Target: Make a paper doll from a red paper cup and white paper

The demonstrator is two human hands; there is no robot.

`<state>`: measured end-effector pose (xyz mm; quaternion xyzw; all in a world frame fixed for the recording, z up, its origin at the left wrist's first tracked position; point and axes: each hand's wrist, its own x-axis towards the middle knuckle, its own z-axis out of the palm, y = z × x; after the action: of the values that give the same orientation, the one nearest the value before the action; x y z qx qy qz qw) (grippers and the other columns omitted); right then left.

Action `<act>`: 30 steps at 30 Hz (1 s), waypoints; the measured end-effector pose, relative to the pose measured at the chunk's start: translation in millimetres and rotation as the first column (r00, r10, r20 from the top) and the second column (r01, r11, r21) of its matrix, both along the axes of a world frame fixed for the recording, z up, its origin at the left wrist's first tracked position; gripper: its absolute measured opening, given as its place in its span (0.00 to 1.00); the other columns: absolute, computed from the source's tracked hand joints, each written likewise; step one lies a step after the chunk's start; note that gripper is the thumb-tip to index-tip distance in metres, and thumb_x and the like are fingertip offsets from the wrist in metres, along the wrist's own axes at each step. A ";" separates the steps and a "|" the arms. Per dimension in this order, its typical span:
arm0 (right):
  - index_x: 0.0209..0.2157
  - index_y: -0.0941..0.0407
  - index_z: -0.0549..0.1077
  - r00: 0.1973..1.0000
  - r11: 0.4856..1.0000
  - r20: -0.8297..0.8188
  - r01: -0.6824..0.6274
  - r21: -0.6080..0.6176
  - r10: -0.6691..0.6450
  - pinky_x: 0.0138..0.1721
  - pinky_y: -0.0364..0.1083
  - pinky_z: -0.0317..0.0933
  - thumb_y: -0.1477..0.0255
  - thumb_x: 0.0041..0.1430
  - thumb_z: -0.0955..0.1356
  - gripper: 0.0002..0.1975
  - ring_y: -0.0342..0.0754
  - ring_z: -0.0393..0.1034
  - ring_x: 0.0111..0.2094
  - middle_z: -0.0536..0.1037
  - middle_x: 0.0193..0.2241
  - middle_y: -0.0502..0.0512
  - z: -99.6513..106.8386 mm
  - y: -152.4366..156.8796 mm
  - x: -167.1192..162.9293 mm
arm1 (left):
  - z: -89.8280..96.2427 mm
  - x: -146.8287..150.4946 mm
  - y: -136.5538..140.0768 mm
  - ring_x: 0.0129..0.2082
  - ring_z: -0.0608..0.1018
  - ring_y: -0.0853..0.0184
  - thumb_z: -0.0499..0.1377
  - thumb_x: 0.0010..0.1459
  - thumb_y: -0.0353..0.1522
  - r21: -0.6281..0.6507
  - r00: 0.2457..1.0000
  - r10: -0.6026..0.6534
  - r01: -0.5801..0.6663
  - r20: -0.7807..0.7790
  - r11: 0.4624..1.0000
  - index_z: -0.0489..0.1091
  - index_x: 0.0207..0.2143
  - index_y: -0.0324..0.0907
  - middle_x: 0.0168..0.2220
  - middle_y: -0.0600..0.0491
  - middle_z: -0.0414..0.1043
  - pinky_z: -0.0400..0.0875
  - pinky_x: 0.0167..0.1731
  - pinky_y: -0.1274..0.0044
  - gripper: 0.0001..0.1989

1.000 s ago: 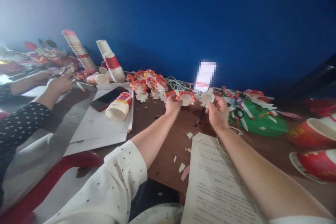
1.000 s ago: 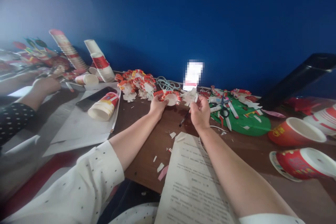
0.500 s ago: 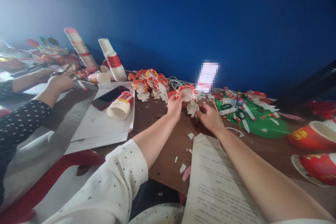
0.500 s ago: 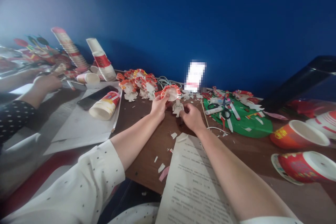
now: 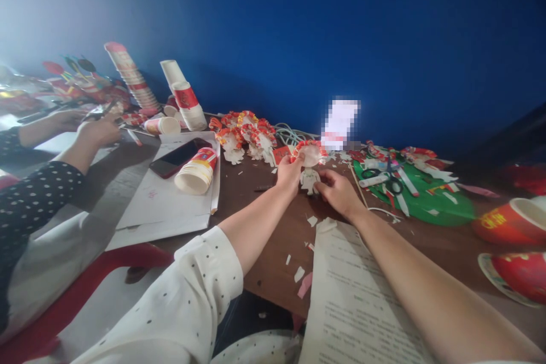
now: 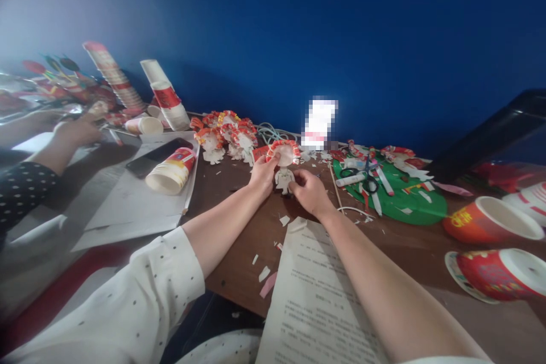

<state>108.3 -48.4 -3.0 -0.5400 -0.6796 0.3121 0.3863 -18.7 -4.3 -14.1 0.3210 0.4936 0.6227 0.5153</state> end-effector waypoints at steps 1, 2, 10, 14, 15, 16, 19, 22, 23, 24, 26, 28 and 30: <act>0.33 0.56 0.73 1.000 1.000 -0.017 -0.004 -0.011 0.004 0.27 0.44 0.60 0.70 0.47 0.66 0.10 0.44 0.65 0.22 0.75 0.23 0.49 -0.1 -0.2 -0.1 | -1.0 0.3 0.6 0.22 0.68 0.74 0.60 0.51 0.36 -0.005 1.000 0.004 -0.004 -0.008 1.000 0.63 0.29 0.41 0.22 0.58 0.64 0.65 0.27 0.80 0.10; 0.33 0.56 0.73 0.999 1.000 -0.034 -0.006 -0.025 0.005 0.26 0.44 0.60 0.69 0.47 0.66 0.10 0.43 0.65 0.21 0.74 0.22 0.49 -0.1 -0.6 -0.3 | -2.0 0.7 1.1 0.22 0.68 0.74 0.61 0.51 0.36 -0.009 1.000 0.009 -0.009 -0.015 1.000 0.63 0.28 0.41 0.22 0.59 0.63 0.65 0.27 0.80 0.10; 0.31 0.58 0.75 0.987 0.997 -0.144 0.069 -0.023 -0.071 0.29 0.43 0.59 0.55 0.47 0.69 0.19 0.44 0.66 0.26 0.76 0.26 0.52 3.1 -4.2 -6.6 | -5.4 7.6 0.0 0.22 0.68 0.74 0.63 0.47 0.33 0.011 0.998 0.041 -0.041 -0.040 0.999 0.64 0.28 0.41 0.23 0.58 0.65 0.63 0.28 0.80 0.10; 0.31 0.57 0.76 0.959 0.989 -0.242 0.141 -0.049 -0.149 0.31 0.44 0.60 0.55 0.44 0.71 0.20 0.45 0.67 0.27 0.77 0.27 0.52 1.5 -0.6 -7.0 | -5.1 9.4 -2.6 0.23 0.69 0.73 0.62 0.48 0.34 0.040 0.998 0.021 -0.019 -0.066 0.999 0.65 0.29 0.41 0.24 0.57 0.66 0.63 0.28 0.80 0.09; 0.31 0.57 0.76 0.947 0.987 -0.276 0.148 -0.070 -0.162 0.30 0.44 0.60 0.56 0.43 0.72 0.19 0.45 0.67 0.26 0.77 0.27 0.52 1.0 0.1 -6.9 | -4.6 9.5 -3.4 0.23 0.69 0.73 0.61 0.48 0.34 0.046 0.997 0.018 -0.014 -0.075 0.999 0.65 0.29 0.41 0.24 0.57 0.66 0.63 0.28 0.80 0.09; 0.32 0.57 0.76 0.936 0.984 -0.307 0.154 -0.092 -0.176 0.29 0.44 0.60 0.57 0.42 0.72 0.19 0.44 0.67 0.25 0.77 0.26 0.52 0.6 0.8 -6.9 | -3.9 9.5 -4.5 0.23 0.69 0.73 0.61 0.48 0.34 0.050 0.996 0.015 -0.011 -0.086 0.999 0.65 0.29 0.41 0.24 0.57 0.66 0.63 0.28 0.80 0.09; 0.34 0.57 0.77 0.910 0.976 -0.359 0.170 -0.138 -0.209 0.30 0.44 0.61 0.61 0.42 0.72 0.17 0.44 0.67 0.26 0.77 0.27 0.51 -0.7 1.6 -7.2 | 0.1 9.3 -8.1 0.23 0.68 0.73 0.61 0.48 0.34 0.051 0.993 0.021 -0.015 -0.115 0.999 0.64 0.30 0.41 0.24 0.58 0.66 0.62 0.27 0.80 0.09; 0.35 0.57 0.77 0.914 0.974 -0.340 0.189 -0.127 -0.222 0.32 0.44 0.61 0.63 0.44 0.71 0.16 0.45 0.69 0.28 0.78 0.28 0.51 -1.6 1.7 -7.4 | 4.1 9.0 -10.4 0.22 0.68 0.73 0.60 0.49 0.34 0.029 0.992 0.029 -0.025 -0.125 0.999 0.63 0.29 0.41 0.23 0.58 0.65 0.62 0.26 0.80 0.09; 0.36 0.57 0.78 0.920 0.974 -0.325 0.193 -0.116 -0.221 0.33 0.44 0.61 0.64 0.45 0.71 0.16 0.45 0.69 0.28 0.78 0.28 0.51 -1.8 1.8 -7.4 | 4.7 8.9 -10.4 0.22 0.68 0.73 0.60 0.49 0.34 0.018 0.992 0.028 -0.026 -0.123 0.999 0.63 0.29 0.41 0.23 0.58 0.65 0.62 0.26 0.81 0.09; 0.36 0.56 0.78 0.925 0.975 -0.311 0.195 -0.107 -0.219 0.33 0.44 0.61 0.64 0.46 0.70 0.16 0.45 0.69 0.29 0.78 0.28 0.51 -1.9 1.8 -7.3 | 4.8 8.9 -10.0 0.22 0.68 0.73 0.60 0.49 0.34 0.009 0.992 0.029 -0.028 -0.120 1.000 0.63 0.29 0.41 0.23 0.58 0.65 0.62 0.26 0.81 0.09; 0.37 0.56 0.78 0.930 0.975 -0.297 0.196 -0.100 -0.218 0.32 0.44 0.61 0.63 0.47 0.69 0.16 0.46 0.69 0.28 0.77 0.26 0.51 -1.9 1.7 -7.3 | 3.5 8.9 -8.4 0.22 0.68 0.73 0.60 0.49 0.34 0.001 0.992 0.034 -0.034 -0.119 0.999 0.63 0.29 0.41 0.23 0.58 0.65 0.62 0.26 0.81 0.09; 0.38 0.56 0.78 0.929 0.975 -0.298 0.197 -0.100 -0.218 0.31 0.44 0.61 0.63 0.47 0.69 0.17 0.46 0.69 0.28 0.77 0.26 0.50 -1.9 1.6 -7.5 | 1.6 8.9 -6.8 0.23 0.69 0.73 0.60 0.49 0.34 0.005 0.991 0.038 -0.038 -0.128 0.999 0.64 0.30 0.41 0.24 0.57 0.66 0.63 0.27 0.80 0.08; 0.38 0.56 0.78 0.925 0.975 -0.310 0.196 -0.108 -0.220 0.31 0.44 0.61 0.63 0.46 0.69 0.17 0.45 0.69 0.28 0.78 0.27 0.51 -2.0 1.6 -7.7 | 0.8 8.9 -6.4 0.23 0.70 0.73 0.61 0.49 0.34 0.006 0.990 0.040 -0.039 -0.136 0.999 0.64 0.31 0.41 0.24 0.57 0.67 0.63 0.28 0.80 0.09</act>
<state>100.6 -46.8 -4.9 -0.5653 -0.5347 0.3780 0.5017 -9.8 -10.7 -13.3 0.3536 0.5328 0.6102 0.4677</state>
